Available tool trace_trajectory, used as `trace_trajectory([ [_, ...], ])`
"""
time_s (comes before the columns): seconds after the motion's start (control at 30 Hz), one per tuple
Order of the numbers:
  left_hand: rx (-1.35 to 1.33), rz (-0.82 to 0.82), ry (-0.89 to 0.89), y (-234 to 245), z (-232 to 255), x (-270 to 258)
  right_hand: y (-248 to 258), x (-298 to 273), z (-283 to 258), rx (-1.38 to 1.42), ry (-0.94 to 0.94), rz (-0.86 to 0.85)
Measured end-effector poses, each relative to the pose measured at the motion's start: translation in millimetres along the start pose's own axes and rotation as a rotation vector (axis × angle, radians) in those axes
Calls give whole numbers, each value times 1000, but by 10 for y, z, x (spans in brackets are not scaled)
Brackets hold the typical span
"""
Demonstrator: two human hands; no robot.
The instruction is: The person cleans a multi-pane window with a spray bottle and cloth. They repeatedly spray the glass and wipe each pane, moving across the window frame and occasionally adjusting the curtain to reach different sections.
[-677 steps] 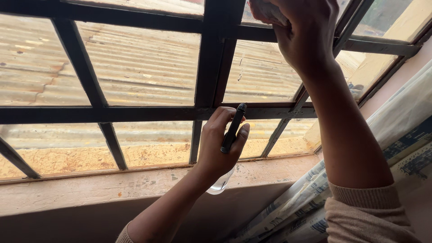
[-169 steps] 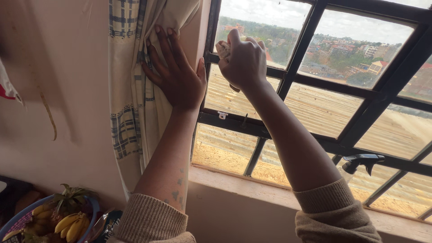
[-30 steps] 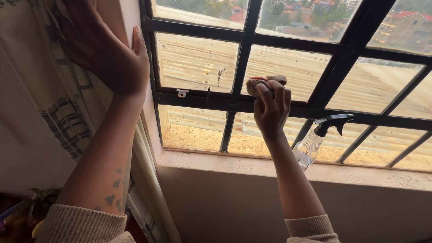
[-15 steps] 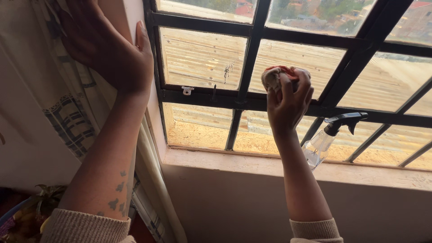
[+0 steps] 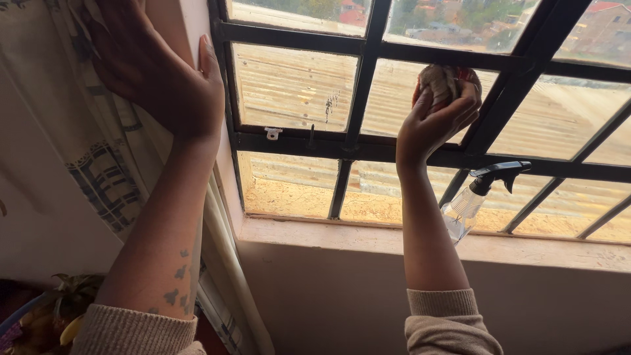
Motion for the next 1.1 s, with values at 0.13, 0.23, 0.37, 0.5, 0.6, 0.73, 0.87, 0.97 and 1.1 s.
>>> trace_trajectory([
  [0.13,7,-8,-1,-70,-50,-23,106,-194,-156,60,231,-292],
  [0.23,0,16,-8,-144,-80,-35,349,-209,-215,158,366,-539],
  [0.37,50,-47,9,-164,-98,-39,547,35,-84,91,351,-617],
  [0.5,31,28,-18,-294,-142,-74,400,-238,-192,138,278,-475],
  [0.6,25,73,-21,-394,-152,-118,487,-268,-175,131,305,-591],
  [0.73,12,85,-8,-441,-153,-128,589,-168,-148,-118,154,-297],
  [0.87,30,115,-27,-565,-167,-126,632,-382,-390,-120,180,-361],
  [0.97,20,128,-12,-526,-163,-114,621,-300,-583,79,106,-325],
  [1.1,21,55,30,-305,-45,-29,167,-304,-1111,218,292,-222],
])
Point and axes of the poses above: each hand's wrist, its own x-axis towards the middle knuckle, its own y-axis out of the back of the hand, z = x × y, the point moved 1 cm from there along x, towards the middle knuckle, and after that the axes turned 10 degrees about x, right-handed, at the moved point
